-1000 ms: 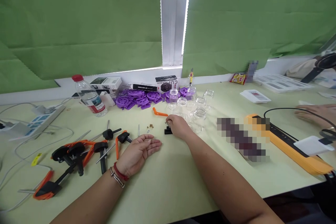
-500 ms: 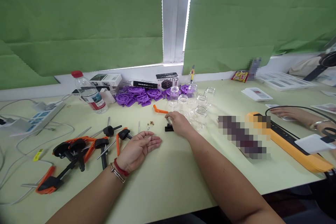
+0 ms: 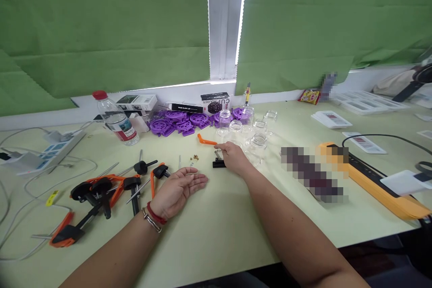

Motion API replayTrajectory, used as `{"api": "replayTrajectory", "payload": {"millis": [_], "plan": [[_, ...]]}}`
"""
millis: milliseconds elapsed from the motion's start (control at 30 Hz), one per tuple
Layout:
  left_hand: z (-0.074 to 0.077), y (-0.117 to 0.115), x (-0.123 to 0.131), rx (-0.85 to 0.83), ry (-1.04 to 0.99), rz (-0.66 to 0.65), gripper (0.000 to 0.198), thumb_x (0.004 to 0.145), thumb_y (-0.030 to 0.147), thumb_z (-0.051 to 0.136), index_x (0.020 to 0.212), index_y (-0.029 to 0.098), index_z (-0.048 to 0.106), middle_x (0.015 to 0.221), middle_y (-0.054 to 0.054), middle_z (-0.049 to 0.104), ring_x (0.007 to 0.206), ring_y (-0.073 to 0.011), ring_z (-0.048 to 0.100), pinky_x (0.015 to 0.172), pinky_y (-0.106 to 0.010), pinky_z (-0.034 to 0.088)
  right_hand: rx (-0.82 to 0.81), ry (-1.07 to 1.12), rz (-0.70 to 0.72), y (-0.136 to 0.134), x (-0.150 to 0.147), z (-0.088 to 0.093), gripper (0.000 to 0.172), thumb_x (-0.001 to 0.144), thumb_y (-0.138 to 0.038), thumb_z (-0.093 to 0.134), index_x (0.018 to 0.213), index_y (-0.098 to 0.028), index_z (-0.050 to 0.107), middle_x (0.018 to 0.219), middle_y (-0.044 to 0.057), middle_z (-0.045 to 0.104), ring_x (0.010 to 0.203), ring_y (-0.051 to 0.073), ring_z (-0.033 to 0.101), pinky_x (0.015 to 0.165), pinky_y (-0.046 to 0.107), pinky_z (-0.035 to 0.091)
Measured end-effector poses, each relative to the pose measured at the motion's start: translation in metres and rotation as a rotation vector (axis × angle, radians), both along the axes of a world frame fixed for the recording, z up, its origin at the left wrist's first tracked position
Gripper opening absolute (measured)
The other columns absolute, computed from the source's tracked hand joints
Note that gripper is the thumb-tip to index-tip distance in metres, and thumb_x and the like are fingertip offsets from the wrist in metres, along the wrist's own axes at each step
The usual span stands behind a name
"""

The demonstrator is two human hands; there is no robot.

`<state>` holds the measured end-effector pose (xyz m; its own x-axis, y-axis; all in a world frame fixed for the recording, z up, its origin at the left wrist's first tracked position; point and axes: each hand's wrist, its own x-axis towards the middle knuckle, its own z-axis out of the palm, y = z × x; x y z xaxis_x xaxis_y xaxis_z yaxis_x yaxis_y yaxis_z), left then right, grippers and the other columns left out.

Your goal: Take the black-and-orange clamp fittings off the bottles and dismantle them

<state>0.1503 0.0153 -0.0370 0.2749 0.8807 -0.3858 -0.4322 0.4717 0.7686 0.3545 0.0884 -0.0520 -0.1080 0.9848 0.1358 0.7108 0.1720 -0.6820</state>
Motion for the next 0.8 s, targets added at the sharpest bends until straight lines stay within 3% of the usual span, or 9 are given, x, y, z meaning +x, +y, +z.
{"api": "replayTrajectory", "payload": {"millis": [300,433,800], "plan": [[0.0019,0.0000,-0.0004,0.000,0.005,0.002,0.016,0.079,0.000,0.049,0.089,0.013,0.049,0.084,-0.012,0.068,0.084,-0.0209,0.068,0.092,-0.042,0.047,-0.002,-0.057,0.041,0.0022,0.0027,0.0027,0.030,0.086,-0.017,0.035,0.098,-0.024,0.062,0.097,0.004,0.060,0.087,0.017,0.055,0.075,0.028,0.041],[0.0001,0.0003,-0.0003,0.005,-0.007,-0.006,0.017,0.078,0.001,0.051,0.090,0.013,0.049,0.085,-0.013,0.068,0.084,-0.0217,0.068,0.092,-0.042,0.047,-0.035,-0.068,0.047,0.0030,0.0023,0.0042,0.027,0.087,-0.022,0.036,0.100,-0.024,0.059,0.084,0.002,0.062,0.074,0.016,0.054,0.063,0.025,0.039],[-0.0027,0.0005,-0.0010,0.005,-0.010,-0.008,0.015,0.079,0.004,0.055,0.090,0.013,0.049,0.084,-0.012,0.068,0.084,-0.0215,0.068,0.091,-0.042,0.048,-0.119,0.126,-0.013,0.0086,-0.0026,-0.0027,0.019,0.078,-0.025,0.054,0.095,-0.022,0.061,0.076,0.001,0.069,0.068,0.014,0.060,0.059,0.023,0.043]]}}
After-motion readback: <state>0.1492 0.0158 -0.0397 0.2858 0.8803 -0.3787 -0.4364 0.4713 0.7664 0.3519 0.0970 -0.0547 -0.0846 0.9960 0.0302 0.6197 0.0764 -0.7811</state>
